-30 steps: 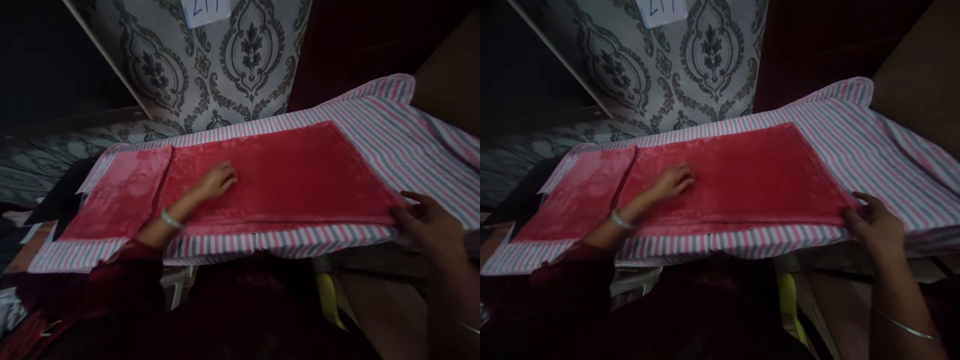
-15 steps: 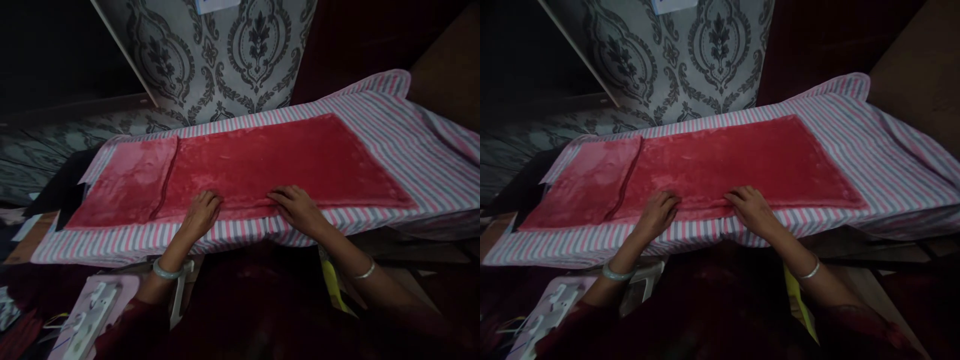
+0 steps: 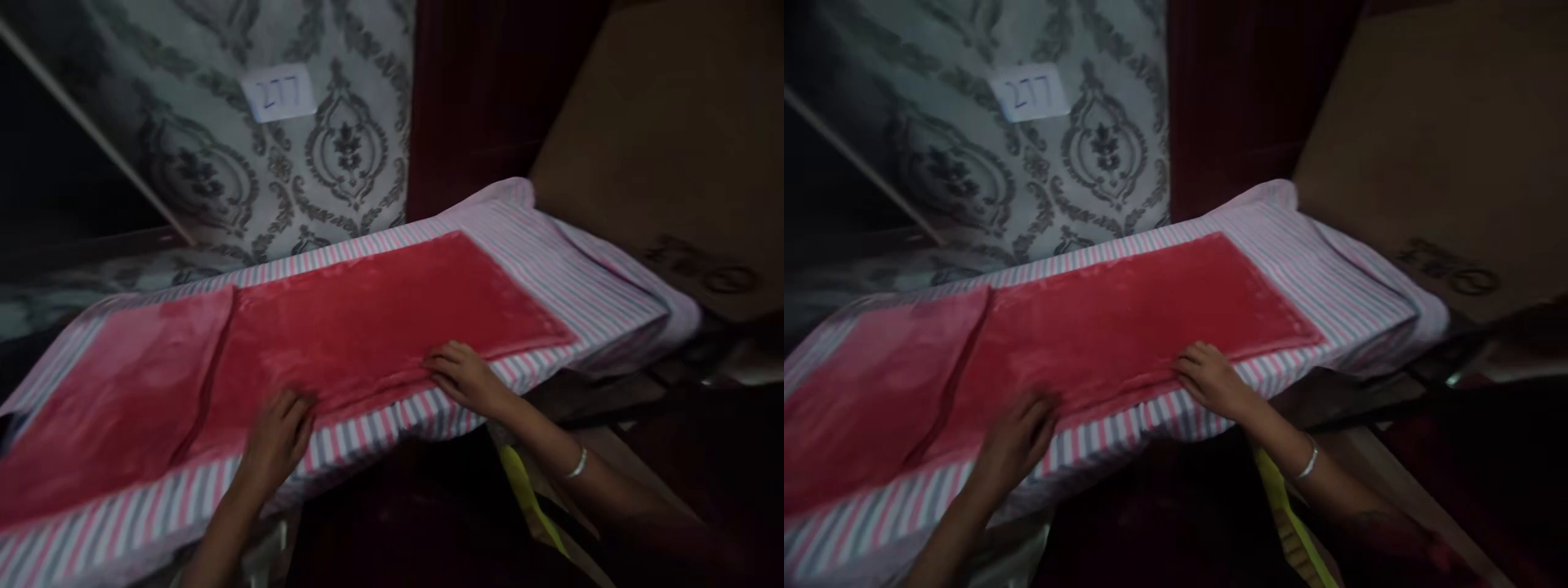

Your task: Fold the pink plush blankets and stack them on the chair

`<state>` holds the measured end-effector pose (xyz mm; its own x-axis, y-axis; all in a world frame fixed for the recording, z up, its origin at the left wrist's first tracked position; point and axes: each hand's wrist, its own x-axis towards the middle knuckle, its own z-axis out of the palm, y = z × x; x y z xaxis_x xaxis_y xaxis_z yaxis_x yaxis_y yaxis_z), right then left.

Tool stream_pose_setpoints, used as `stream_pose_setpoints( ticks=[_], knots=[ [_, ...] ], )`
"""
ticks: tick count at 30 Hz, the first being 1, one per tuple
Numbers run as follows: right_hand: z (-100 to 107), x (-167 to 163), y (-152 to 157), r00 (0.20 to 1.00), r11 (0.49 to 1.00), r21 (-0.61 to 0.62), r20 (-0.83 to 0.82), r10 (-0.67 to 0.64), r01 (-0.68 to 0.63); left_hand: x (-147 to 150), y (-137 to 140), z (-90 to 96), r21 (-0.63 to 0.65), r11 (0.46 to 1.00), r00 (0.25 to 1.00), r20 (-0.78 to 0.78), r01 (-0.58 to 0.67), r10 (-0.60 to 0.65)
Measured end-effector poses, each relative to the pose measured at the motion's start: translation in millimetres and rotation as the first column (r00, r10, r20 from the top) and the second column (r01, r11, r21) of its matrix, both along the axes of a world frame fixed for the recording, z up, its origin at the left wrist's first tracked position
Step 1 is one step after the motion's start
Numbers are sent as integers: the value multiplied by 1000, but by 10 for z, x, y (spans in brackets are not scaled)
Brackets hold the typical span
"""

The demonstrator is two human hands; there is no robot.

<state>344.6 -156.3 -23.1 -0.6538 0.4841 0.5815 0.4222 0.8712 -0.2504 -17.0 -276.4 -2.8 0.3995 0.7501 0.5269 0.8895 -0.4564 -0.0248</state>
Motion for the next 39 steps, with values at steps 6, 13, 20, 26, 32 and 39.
stream_pose_setpoints(
  ticks=[6,13,20,26,32,39],
  knots=[
    [230,742,521,908,913,-106,-114,-404,393,181,307,-48,174,981,995,-68,81,-71],
    [582,1198,1392,558,465,-351,241,-794,813,577,510,-148,168,983,989,-141,76,-53],
    [635,1033,1818,487,352,-366,400,-776,862,765,549,-182,151,986,992,-114,73,-56],
    [556,1135,1672,472,350,-328,460,-752,878,732,576,-203,51,996,983,-173,70,-60],
    [535,1238,1558,525,432,-301,418,-741,850,658,619,-299,-37,995,975,-199,92,-98],
    [470,1372,1477,531,418,-336,424,-733,844,643,644,-306,-70,987,980,-123,147,-155]
  ],
)
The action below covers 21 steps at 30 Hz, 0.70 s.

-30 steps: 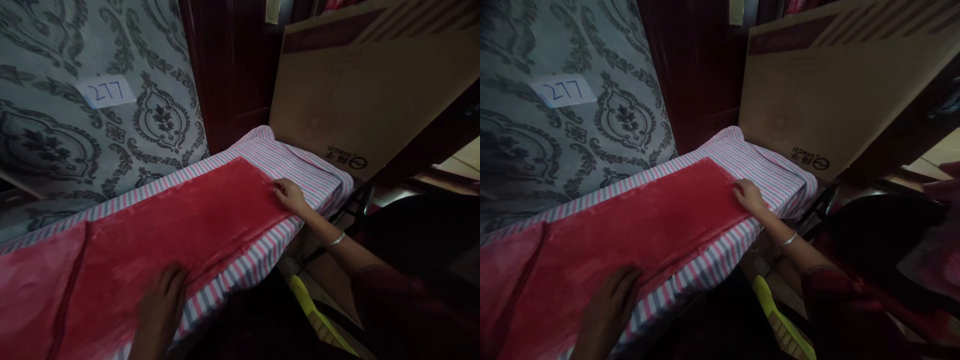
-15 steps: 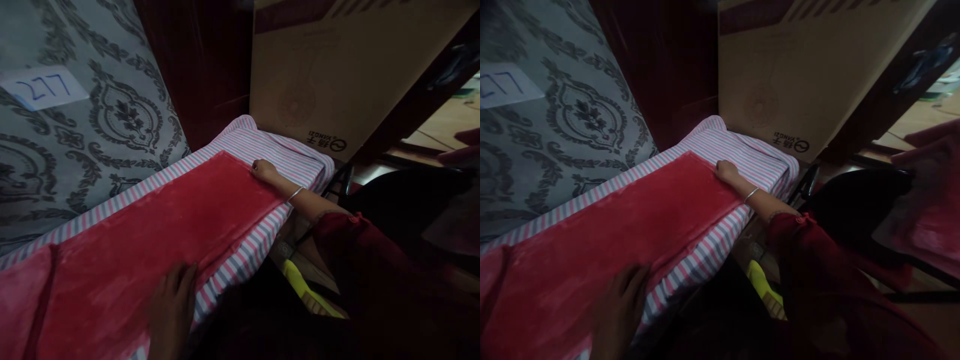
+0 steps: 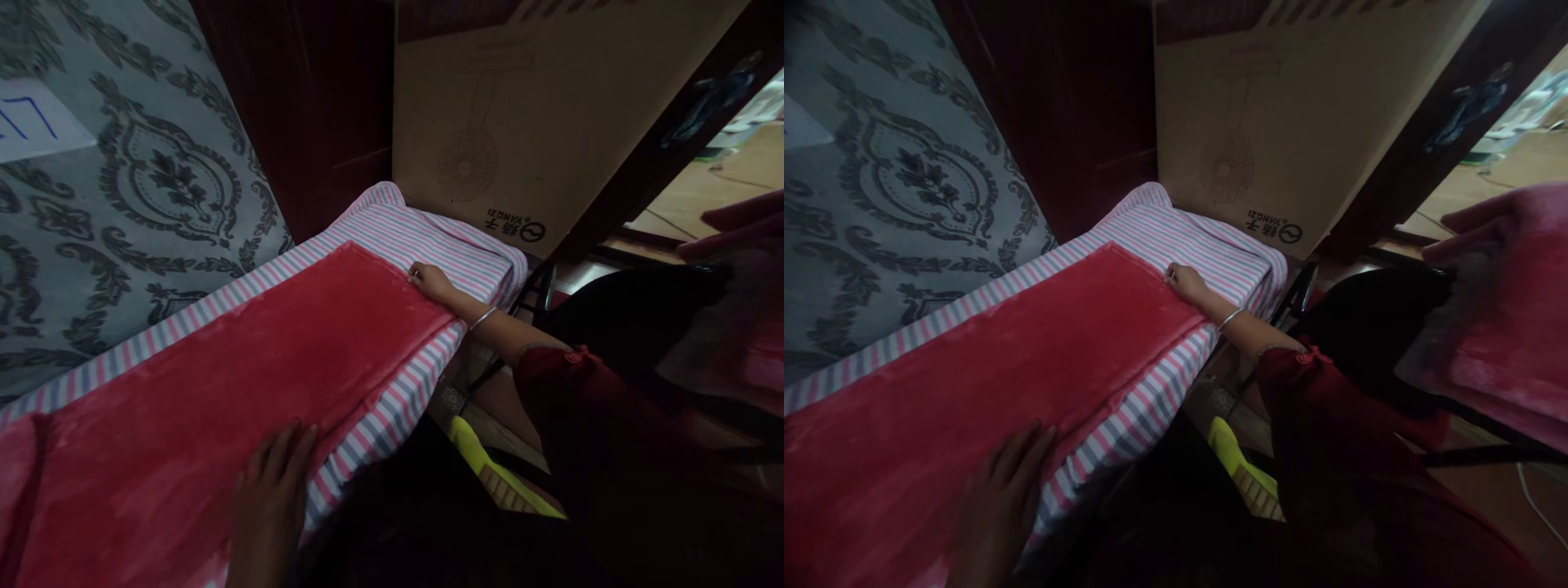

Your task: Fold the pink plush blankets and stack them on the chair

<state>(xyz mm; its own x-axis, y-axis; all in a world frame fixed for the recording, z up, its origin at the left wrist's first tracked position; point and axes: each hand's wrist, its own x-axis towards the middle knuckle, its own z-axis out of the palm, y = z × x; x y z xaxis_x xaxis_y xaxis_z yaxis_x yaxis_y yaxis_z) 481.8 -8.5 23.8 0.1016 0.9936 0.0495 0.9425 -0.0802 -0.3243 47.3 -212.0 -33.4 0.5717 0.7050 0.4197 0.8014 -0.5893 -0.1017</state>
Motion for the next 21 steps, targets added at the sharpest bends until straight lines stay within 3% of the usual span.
stream_pose_setpoints(
  ticks=[6,10,17,21],
  knots=[
    [90,267,-267,995,993,-81,52,-84,88,77,18,-53,99,995,996,87,23,-32],
    [70,263,-470,993,983,-156,86,-85,98,142,-8,-38,83,996,993,120,-16,6],
    [-138,163,-602,977,993,-14,181,-113,117,215,-63,104,-26,999,996,75,-39,41],
    [-195,206,-611,967,989,-14,212,-144,150,193,-70,82,-84,996,995,95,-17,25]
  ],
)
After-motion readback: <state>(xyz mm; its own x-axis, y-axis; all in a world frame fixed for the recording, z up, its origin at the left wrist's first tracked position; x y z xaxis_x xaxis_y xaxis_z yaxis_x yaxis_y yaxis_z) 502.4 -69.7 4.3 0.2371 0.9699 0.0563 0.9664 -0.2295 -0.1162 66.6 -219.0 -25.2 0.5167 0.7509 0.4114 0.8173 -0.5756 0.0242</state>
